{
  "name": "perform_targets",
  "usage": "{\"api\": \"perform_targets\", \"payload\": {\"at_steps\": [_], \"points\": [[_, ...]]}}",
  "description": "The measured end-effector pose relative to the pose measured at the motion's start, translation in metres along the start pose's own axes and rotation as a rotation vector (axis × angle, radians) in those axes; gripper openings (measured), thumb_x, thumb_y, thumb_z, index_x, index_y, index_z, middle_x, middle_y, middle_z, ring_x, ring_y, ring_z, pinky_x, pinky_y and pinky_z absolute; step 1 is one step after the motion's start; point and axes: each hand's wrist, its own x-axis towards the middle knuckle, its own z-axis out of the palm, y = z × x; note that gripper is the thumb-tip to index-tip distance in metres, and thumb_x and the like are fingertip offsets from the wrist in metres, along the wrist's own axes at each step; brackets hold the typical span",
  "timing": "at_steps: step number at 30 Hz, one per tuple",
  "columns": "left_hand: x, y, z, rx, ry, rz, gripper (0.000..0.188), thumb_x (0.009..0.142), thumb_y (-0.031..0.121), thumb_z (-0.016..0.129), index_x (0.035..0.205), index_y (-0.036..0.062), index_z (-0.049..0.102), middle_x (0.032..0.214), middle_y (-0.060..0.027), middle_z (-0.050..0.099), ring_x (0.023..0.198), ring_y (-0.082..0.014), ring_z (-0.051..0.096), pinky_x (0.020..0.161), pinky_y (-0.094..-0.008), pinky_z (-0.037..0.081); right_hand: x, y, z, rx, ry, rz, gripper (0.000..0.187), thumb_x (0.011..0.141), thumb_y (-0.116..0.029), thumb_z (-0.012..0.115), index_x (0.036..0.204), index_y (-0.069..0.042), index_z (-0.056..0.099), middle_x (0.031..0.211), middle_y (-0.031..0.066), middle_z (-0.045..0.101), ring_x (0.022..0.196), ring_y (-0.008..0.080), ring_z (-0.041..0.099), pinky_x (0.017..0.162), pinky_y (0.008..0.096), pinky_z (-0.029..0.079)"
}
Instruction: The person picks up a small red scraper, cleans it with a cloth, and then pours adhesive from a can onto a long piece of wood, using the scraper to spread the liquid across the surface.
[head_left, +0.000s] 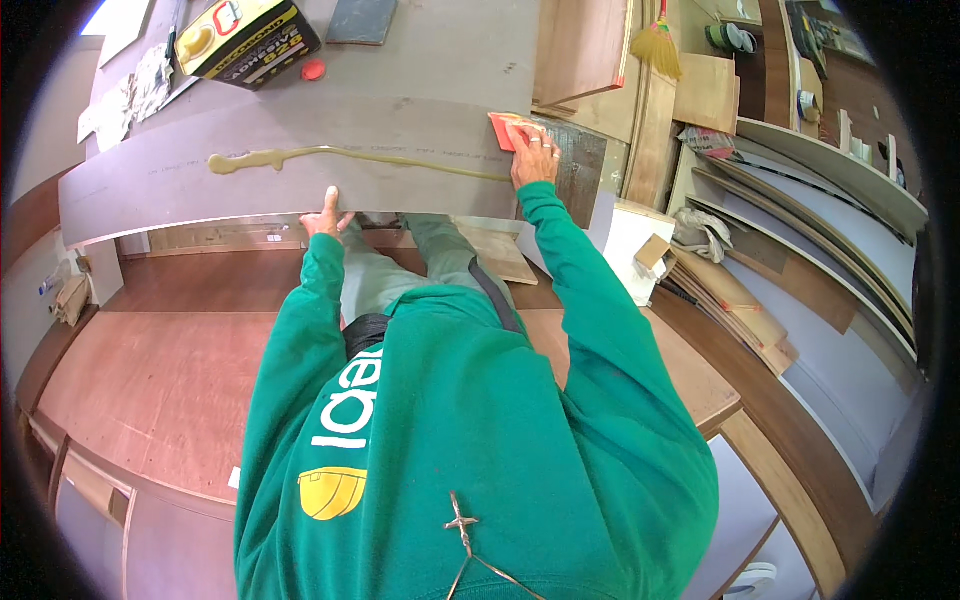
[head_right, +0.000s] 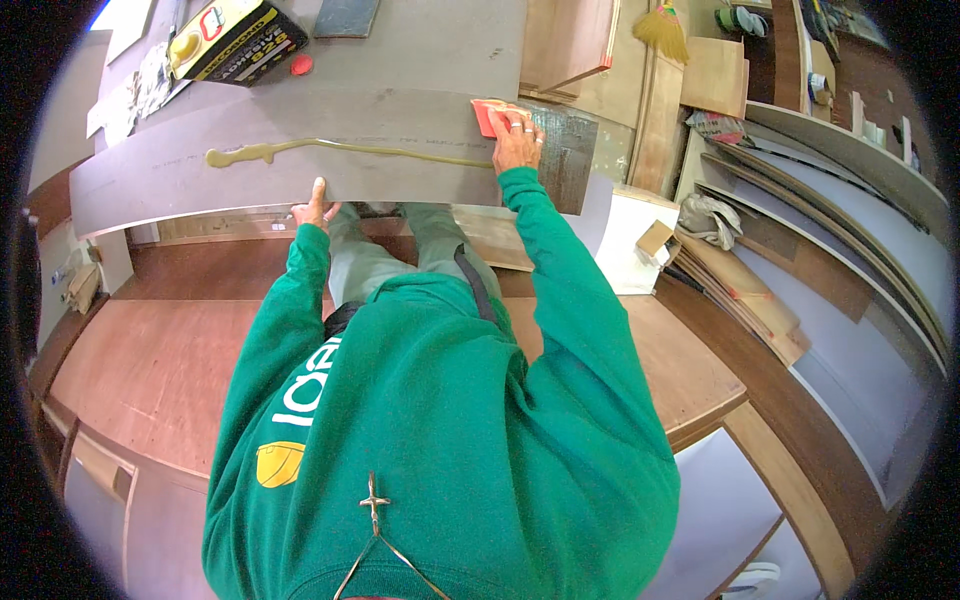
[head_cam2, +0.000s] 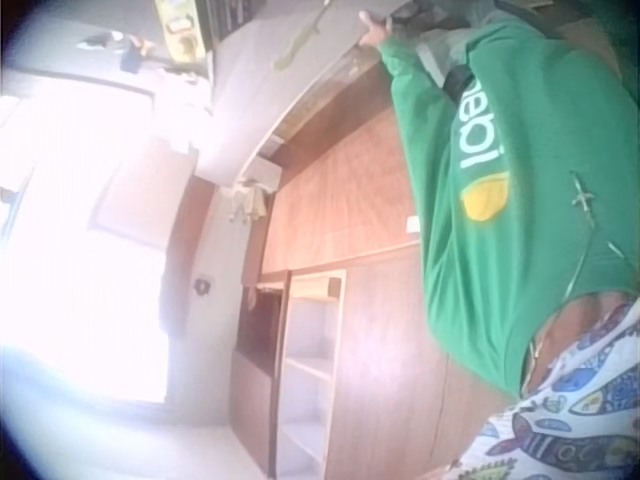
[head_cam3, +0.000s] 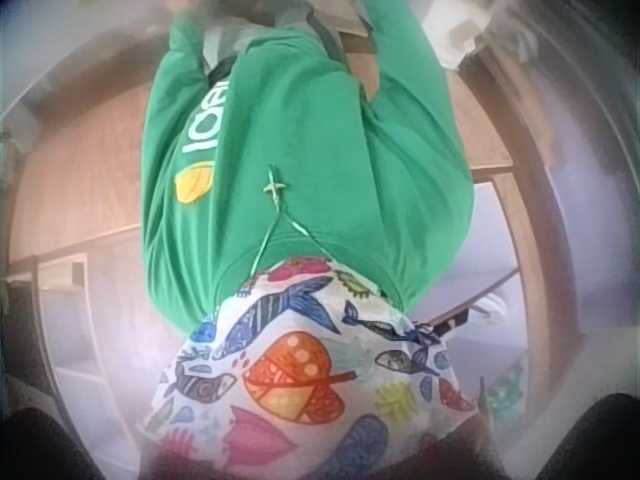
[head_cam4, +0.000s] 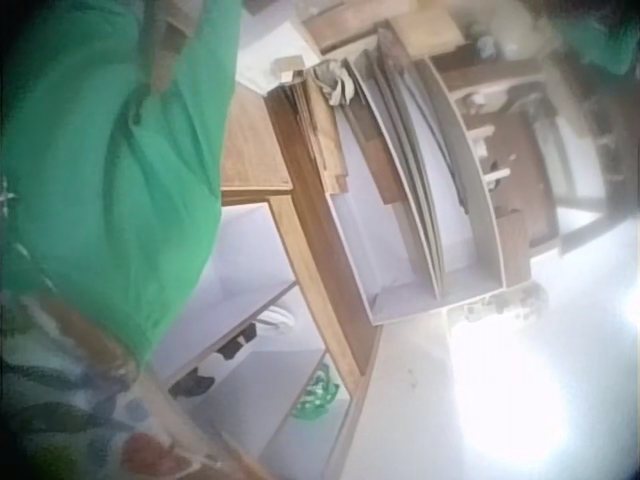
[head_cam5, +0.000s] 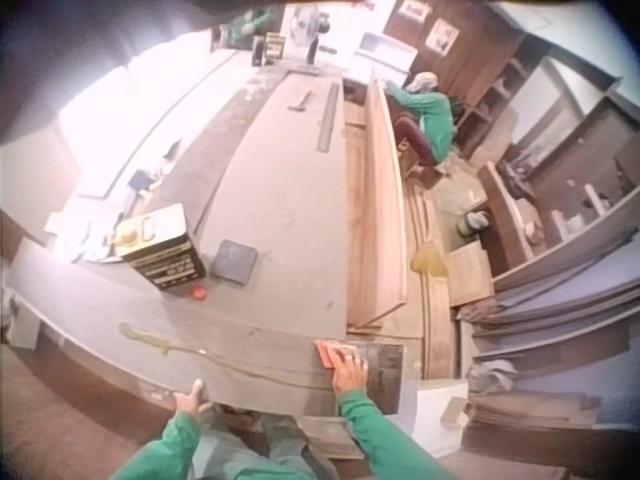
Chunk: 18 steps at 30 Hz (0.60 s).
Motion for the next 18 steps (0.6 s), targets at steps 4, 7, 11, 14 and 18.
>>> {"api": "perform_targets", "payload": {"at_steps": [4, 7, 11, 14, 18], "points": [[-0.005, 0.0, 0.002, 0.008, 0.001, 0.02, 0.083, 0.076, 0.016, 0.084, 0.129, 0.0064, 0.022, 0.129, -0.0214, 0.043, 0.108, -0.0386, 0.057, 0.079, -0.0524, 0.062, -0.009, 0.006, -0.008, 0.025, -0.049, -0.011, 0.043, 0.086, -0.012, 0.056, 0.127, -0.025, 0.062, 0.122, 0.0042, 0.058, 0.117, 0.0277, 0.052, 0.099, 0.0468, 0.037], [-0.003, -0.002, 0.003, 0.01, 0.055, 0.038, 0.083, 0.076, 0.017, 0.084, 0.13, 0.0062, 0.021, 0.129, -0.0211, 0.043, 0.108, -0.0383, 0.057, 0.078, -0.0524, 0.062, 0.0, 0.01, -0.01, 0.04, 0.051, -0.012, 0.042, 0.086, -0.012, 0.056, 0.125, -0.026, 0.063, 0.121, 0.0038, 0.058, 0.115, 0.0269, 0.052, 0.099, 0.0466, 0.037], [-0.005, 0.001, 0.006, 0.026, 0.063, 0.023, 0.085, 0.075, 0.018, 0.084, 0.13, 0.0061, 0.021, 0.128, -0.0218, 0.043, 0.105, -0.0365, 0.059, 0.075, -0.0518, 0.063, 0.003, 0.011, -0.006, -0.031, 0.046, -0.01, 0.041, 0.086, -0.012, 0.056, 0.124, -0.026, 0.064, 0.121, 0.0033, 0.058, 0.116, 0.0256, 0.052, 0.099, 0.0463, 0.037], [0.001, 0.0, -0.001, 0.034, 0.012, 0.02, 0.085, 0.075, 0.019, 0.085, 0.13, 0.0051, 0.021, 0.127, -0.0226, 0.044, 0.102, -0.036, 0.06, 0.074, -0.0511, 0.063, 0.006, 0.01, -0.003, -0.003, 0.044, 0.02, 0.041, 0.087, -0.012, 0.056, 0.124, -0.026, 0.064, 0.12, 0.003, 0.058, 0.116, 0.0253, 0.052, 0.098, 0.0463, 0.037], [0.004, -0.003, -0.004, 0.013, 0.01, 0.011, 0.087, 0.074, 0.019, 0.085, 0.13, 0.0017, 0.02, 0.124, -0.0238, 0.044, 0.097, -0.0364, 0.061, 0.073, -0.0502, 0.064, 0.009, 0.009, 0.0, 0.017, 0.078, 0.014, 0.042, 0.086, -0.011, 0.056, 0.124, -0.026, 0.064, 0.119, 0.0027, 0.058, 0.115, 0.0254, 0.052, 0.099, 0.0462, 0.036]]}}
